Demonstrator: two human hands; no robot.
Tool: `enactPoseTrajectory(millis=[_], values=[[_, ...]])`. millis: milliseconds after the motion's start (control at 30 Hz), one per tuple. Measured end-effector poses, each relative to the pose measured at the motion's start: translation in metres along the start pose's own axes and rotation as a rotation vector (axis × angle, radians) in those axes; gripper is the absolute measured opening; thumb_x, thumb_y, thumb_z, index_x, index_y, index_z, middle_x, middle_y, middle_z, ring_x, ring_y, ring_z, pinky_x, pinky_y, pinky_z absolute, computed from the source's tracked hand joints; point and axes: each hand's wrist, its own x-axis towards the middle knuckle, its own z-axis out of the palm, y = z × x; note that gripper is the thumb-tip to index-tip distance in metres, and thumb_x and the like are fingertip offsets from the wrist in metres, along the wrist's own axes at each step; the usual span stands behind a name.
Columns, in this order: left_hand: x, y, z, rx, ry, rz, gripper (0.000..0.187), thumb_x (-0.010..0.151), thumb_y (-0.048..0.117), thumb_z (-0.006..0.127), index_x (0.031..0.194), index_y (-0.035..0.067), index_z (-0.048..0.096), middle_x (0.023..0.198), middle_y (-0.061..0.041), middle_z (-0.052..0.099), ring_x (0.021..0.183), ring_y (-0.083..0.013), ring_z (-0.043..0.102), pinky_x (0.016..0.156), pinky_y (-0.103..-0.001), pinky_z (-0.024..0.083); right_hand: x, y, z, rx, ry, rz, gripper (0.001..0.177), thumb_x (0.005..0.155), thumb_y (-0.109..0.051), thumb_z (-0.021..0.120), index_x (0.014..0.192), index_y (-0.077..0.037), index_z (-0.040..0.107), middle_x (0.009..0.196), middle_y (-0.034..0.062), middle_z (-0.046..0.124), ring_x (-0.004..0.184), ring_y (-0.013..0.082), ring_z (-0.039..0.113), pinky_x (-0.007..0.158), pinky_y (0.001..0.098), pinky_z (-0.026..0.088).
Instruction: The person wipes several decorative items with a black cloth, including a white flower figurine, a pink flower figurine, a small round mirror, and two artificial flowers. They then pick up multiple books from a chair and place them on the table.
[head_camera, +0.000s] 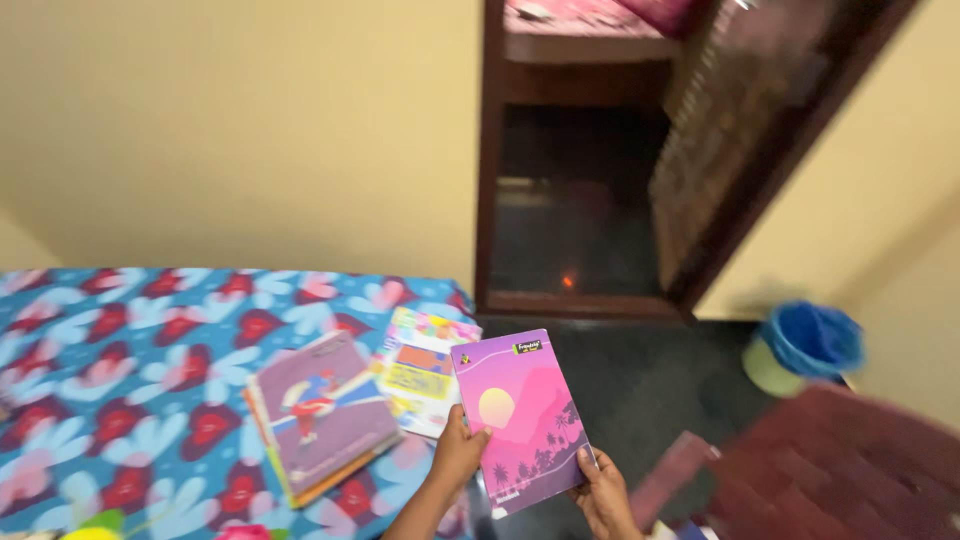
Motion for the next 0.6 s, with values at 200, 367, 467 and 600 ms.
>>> enactPoseTrajectory(millis=[200,367,467,600], values=[[0.045,0.040,-0.135,0.391,0.281,0.092,0.045,0.088,0.013,0.066,0.129,0.010,0.048,0.117,-0.021,0.072,0.109,-0.0347,0.071,0.090,-0.043,0.056,0.042,0.010,0.149,-0.356,-0.113,-0.035,0.030,0.095,-0.030,0.069,0.114,-0.007,0.069,0.089,0.0041,0.068,0.076,0.0158,0.061,0.065,0.0331,0.051],[0.078,0.030,-0.232,0.553,0.478,0.043,0.049,0.088,0.012,0.067,0.131,0.008,0.045,0.119,-0.025,0.069,0.115,-0.0422,0.066,0.096,-0.047,0.052,0.048,0.041,0.253,-0.602,-0.130,-0.071,0.032,0.092,-0.028,0.071,0.114,-0.005,0.071,0.095,0.0036,0.073,0.079,0.0141,0.066,0.067,0.0316,0.055],[0.081,0.022,-0.273,0.635,0.565,-0.009,0.055,0.087,0.011,0.070,0.135,0.005,0.046,0.121,-0.025,0.068,0.116,-0.0413,0.066,0.097,-0.047,0.053,0.043,0.062,0.294,-0.712,-0.142,-0.095,0.034,0.091,-0.030,0.070,0.115,-0.006,0.071,0.098,0.0042,0.076,0.079,0.0171,0.070,0.068,0.0326,0.058],[0.075,0.015,-0.299,0.733,0.606,-0.206,0.084,0.087,0.013,0.076,0.155,0.011,0.028,0.125,-0.025,0.063,0.116,-0.0397,0.065,0.098,-0.046,0.054,0.040,0.087,0.319,-0.882,-0.102,-0.147,0.035,0.090,-0.031,0.071,0.114,-0.005,0.074,0.095,0.0098,0.078,0.079,0.0230,0.071,0.071,0.0371,0.058]])
